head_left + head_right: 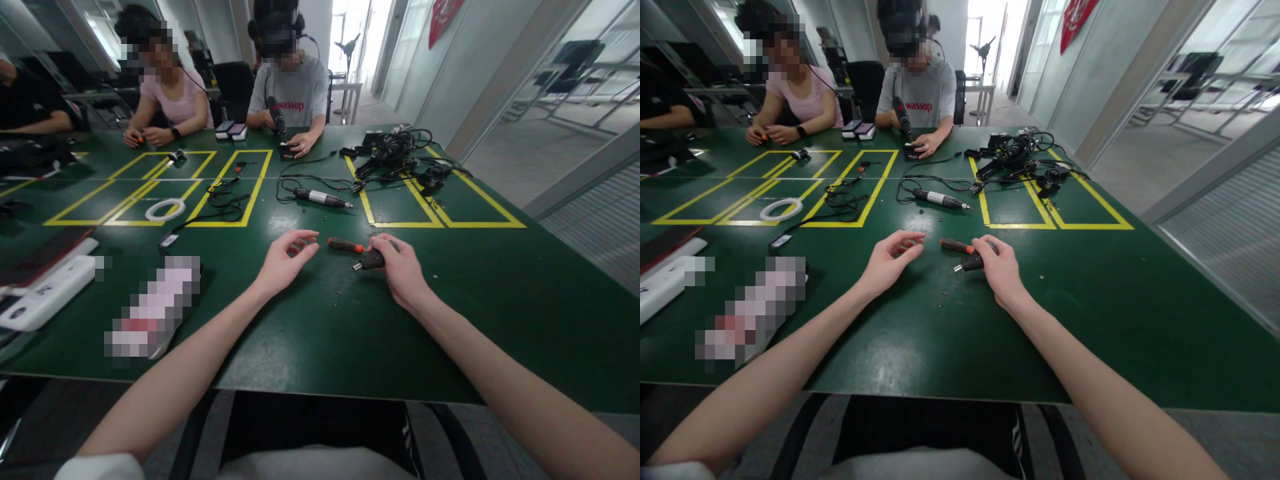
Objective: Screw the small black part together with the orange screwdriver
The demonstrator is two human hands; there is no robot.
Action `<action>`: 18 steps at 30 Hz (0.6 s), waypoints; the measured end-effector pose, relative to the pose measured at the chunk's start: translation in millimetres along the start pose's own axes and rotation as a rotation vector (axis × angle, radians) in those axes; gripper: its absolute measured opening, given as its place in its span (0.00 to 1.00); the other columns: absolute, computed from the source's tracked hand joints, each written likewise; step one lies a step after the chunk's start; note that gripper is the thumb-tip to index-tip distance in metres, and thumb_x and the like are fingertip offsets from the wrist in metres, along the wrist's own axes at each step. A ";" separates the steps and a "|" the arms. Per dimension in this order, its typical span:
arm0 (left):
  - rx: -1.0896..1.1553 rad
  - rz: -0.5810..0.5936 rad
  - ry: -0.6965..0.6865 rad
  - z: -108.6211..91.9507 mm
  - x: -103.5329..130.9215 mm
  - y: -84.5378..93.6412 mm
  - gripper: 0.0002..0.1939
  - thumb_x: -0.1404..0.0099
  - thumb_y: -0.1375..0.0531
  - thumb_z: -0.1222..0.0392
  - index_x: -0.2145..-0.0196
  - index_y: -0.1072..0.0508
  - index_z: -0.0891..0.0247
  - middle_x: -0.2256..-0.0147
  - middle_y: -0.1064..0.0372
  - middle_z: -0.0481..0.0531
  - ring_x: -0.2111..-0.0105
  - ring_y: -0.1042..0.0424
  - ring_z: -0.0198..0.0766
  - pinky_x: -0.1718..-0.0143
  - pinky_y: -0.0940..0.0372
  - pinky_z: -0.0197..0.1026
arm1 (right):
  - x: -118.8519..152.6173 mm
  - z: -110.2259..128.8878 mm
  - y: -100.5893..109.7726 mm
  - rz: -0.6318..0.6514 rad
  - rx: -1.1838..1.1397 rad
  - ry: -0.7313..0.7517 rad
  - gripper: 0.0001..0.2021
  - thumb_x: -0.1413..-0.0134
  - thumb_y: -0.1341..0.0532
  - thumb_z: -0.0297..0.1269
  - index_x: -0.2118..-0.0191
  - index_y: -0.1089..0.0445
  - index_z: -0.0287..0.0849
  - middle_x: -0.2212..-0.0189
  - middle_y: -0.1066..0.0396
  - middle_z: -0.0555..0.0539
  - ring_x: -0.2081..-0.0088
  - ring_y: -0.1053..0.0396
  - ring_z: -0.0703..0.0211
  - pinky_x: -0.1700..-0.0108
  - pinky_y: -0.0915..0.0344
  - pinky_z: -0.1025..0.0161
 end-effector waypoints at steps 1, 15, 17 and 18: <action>0.007 -0.034 0.033 2.8 -1.9 2.7 0.12 0.34 0.34 0.57 0.54 0.18 0.61 0.58 0.20 0.54 0.62 0.26 0.37 0.59 0.33 0.39 | 0.1 5.5 2.6 -0.025 0.150 0.118 0.15 0.48 0.30 0.45 0.78 0.32 0.45 0.80 0.38 0.54 0.78 0.45 0.63 0.75 0.48 0.64; -0.068 0.002 0.069 8.4 -0.9 -6.1 0.09 0.32 0.37 0.58 0.59 0.18 0.63 0.62 0.20 0.53 0.64 0.25 0.38 0.61 0.33 0.39 | 14.9 35.7 -3.8 -0.029 0.693 0.654 0.11 0.42 0.39 0.42 0.75 0.32 0.47 0.78 0.30 0.48 0.76 0.35 0.56 0.70 0.40 0.59; -0.019 -0.008 0.097 12.0 -3.2 -4.3 0.11 0.30 0.39 0.56 0.59 0.18 0.63 0.63 0.20 0.53 0.65 0.26 0.37 0.61 0.33 0.39 | 13.9 35.4 -0.6 -0.062 0.659 0.620 0.11 0.43 0.38 0.42 0.75 0.31 0.47 0.79 0.31 0.49 0.76 0.36 0.57 0.71 0.41 0.59; 0.011 -0.011 0.113 13.8 -4.4 -3.3 0.13 0.29 0.40 0.55 0.59 0.18 0.63 0.63 0.20 0.53 0.65 0.26 0.37 0.62 0.33 0.38 | 13.3 35.1 0.7 -0.078 0.646 0.601 0.11 0.43 0.38 0.42 0.75 0.31 0.47 0.79 0.31 0.50 0.77 0.36 0.57 0.71 0.41 0.59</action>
Point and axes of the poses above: each hand's wrist, its own x-axis away from the middle knuckle, its own y-axis out of the back of the hand, z = x × y, the point moved 3 cm from there along -x, towards the middle knuckle
